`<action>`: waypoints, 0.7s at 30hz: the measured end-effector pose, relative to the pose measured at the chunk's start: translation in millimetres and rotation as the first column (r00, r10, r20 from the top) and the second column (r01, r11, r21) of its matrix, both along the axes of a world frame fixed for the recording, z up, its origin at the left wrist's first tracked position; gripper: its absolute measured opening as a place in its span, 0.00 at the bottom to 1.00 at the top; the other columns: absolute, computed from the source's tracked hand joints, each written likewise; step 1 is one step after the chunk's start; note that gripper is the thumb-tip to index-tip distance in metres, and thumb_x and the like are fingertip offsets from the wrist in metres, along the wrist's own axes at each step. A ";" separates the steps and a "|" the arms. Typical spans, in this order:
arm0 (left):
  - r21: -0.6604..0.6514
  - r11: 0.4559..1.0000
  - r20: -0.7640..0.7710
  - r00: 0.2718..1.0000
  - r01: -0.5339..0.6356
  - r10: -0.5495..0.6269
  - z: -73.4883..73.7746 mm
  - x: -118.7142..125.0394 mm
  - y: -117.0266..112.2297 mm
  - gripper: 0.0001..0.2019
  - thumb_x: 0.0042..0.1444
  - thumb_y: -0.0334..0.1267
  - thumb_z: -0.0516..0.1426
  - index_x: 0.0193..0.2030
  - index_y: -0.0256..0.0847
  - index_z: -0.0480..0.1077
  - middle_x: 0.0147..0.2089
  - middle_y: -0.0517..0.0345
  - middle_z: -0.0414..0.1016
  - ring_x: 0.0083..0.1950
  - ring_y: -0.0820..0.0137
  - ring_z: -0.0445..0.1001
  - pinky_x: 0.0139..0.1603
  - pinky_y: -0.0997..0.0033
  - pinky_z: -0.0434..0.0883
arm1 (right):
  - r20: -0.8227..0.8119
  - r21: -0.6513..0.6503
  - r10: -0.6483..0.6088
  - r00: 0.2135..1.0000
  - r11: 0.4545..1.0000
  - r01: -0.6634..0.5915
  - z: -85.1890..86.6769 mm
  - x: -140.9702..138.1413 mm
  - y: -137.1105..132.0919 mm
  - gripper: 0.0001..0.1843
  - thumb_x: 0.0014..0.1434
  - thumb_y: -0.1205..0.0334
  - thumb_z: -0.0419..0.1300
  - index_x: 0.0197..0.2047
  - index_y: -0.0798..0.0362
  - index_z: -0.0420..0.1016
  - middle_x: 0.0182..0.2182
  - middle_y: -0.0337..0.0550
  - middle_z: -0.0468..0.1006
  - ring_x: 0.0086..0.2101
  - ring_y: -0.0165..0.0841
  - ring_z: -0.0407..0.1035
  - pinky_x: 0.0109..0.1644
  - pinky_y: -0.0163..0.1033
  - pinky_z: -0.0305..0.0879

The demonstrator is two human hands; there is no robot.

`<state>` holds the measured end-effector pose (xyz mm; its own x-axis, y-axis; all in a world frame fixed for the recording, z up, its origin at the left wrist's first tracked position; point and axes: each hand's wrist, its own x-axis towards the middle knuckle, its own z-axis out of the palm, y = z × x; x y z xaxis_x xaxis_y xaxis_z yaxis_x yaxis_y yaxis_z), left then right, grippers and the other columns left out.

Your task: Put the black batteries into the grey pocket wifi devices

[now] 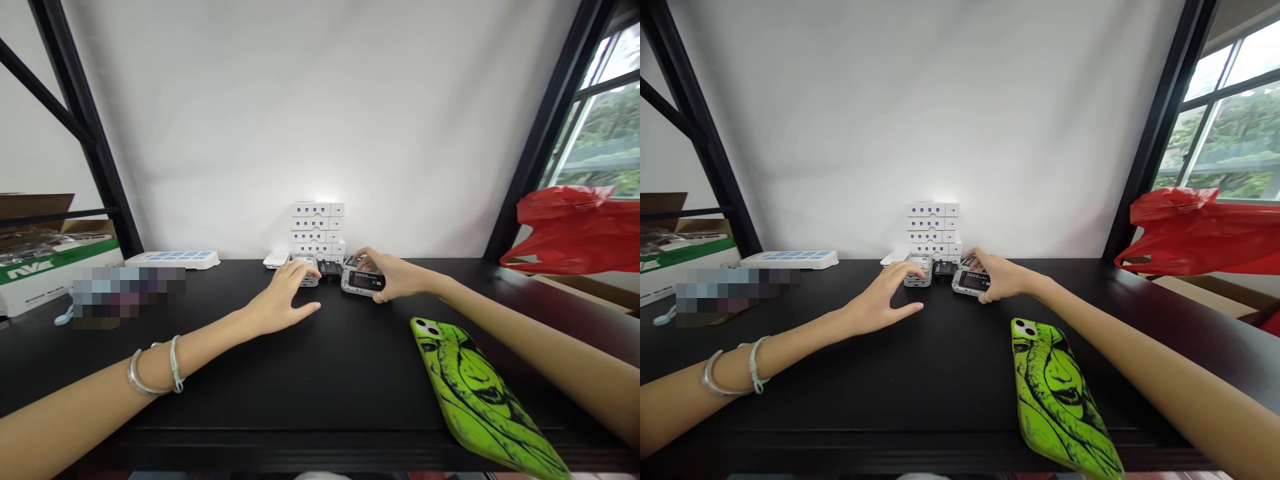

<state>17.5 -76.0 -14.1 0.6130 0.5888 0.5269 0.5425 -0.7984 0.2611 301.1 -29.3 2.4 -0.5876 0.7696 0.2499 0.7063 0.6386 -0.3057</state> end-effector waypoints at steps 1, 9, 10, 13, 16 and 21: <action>-0.031 0.999 0.012 1.000 0.027 -0.027 -0.6 0.4 -0.4 0.18 0.55 0.40 0.57 0.52 0.47 0.60 0.54 0.55 0.64 0.57 0.61 0.62 0.58 0.57 0.63 | 0.000 -0.021 0.070 0.998 0.997 -0.070 2.4 -3.6 -6.0 0.42 0.38 0.66 0.63 0.57 0.51 0.52 0.48 0.50 0.69 0.49 0.41 0.65 0.50 0.44 0.63; -0.358 0.929 0.040 0.995 0.096 -0.087 -5.4 0.7 -1.1 0.30 0.40 0.54 0.65 0.48 0.41 0.67 0.42 0.54 0.72 0.41 0.64 0.73 0.40 0.66 0.73 | -0.049 -0.228 0.494 0.868 0.841 -0.491 10.9 -51.8 -37.1 0.33 0.41 0.77 0.56 0.53 0.49 0.68 0.51 0.42 0.71 0.52 0.38 0.64 0.56 0.43 0.58; -0.350 0.934 0.050 0.997 0.069 -0.055 -6.1 -0.4 -0.8 0.33 0.38 0.55 0.65 0.49 0.41 0.67 0.44 0.53 0.72 0.42 0.63 0.73 0.41 0.65 0.73 | -0.086 -0.251 0.508 0.857 0.821 -0.512 10.6 -52.8 -36.7 0.31 0.42 0.77 0.55 0.51 0.49 0.70 0.52 0.42 0.71 0.53 0.38 0.63 0.57 0.43 0.58; -0.356 0.934 0.047 0.999 -0.008 0.026 -9.0 -2.4 1.8 0.44 0.34 0.57 0.66 0.58 0.44 0.59 0.58 0.47 0.62 0.54 0.54 0.67 0.49 0.58 0.71 | -0.271 -0.340 0.500 0.823 0.750 -0.568 7.2 -51.4 -32.4 0.23 0.48 0.75 0.55 0.47 0.51 0.74 0.52 0.45 0.72 0.55 0.38 0.62 0.55 0.44 0.60; -0.435 0.900 -0.022 1.000 0.004 -0.015 -11.0 -0.5 4.6 0.49 0.35 0.58 0.66 0.64 0.47 0.51 0.66 0.47 0.52 0.62 0.50 0.58 0.57 0.52 0.64 | -0.439 -0.420 0.428 0.790 0.679 -0.602 0.2 -54.6 -29.1 0.14 0.52 0.70 0.57 0.43 0.54 0.76 0.46 0.48 0.76 0.50 0.37 0.68 0.54 0.46 0.62; -0.410 0.912 -0.041 0.998 0.032 -0.054 -8.8 6.2 2.1 0.43 0.35 0.58 0.65 0.57 0.46 0.58 0.56 0.50 0.61 0.59 0.54 0.61 0.58 0.53 0.63 | -0.561 -0.432 0.278 0.779 0.704 -0.563 -4.6 -69.0 -30.9 0.10 0.55 0.62 0.59 0.40 0.55 0.74 0.40 0.46 0.77 0.43 0.35 0.71 0.48 0.43 0.65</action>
<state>23.6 -73.9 -22.9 0.6617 0.7186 0.2141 0.5309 -0.6506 0.5429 232.1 -60.2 -2.1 -0.8225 0.5417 0.1734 0.1070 0.4468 -0.8882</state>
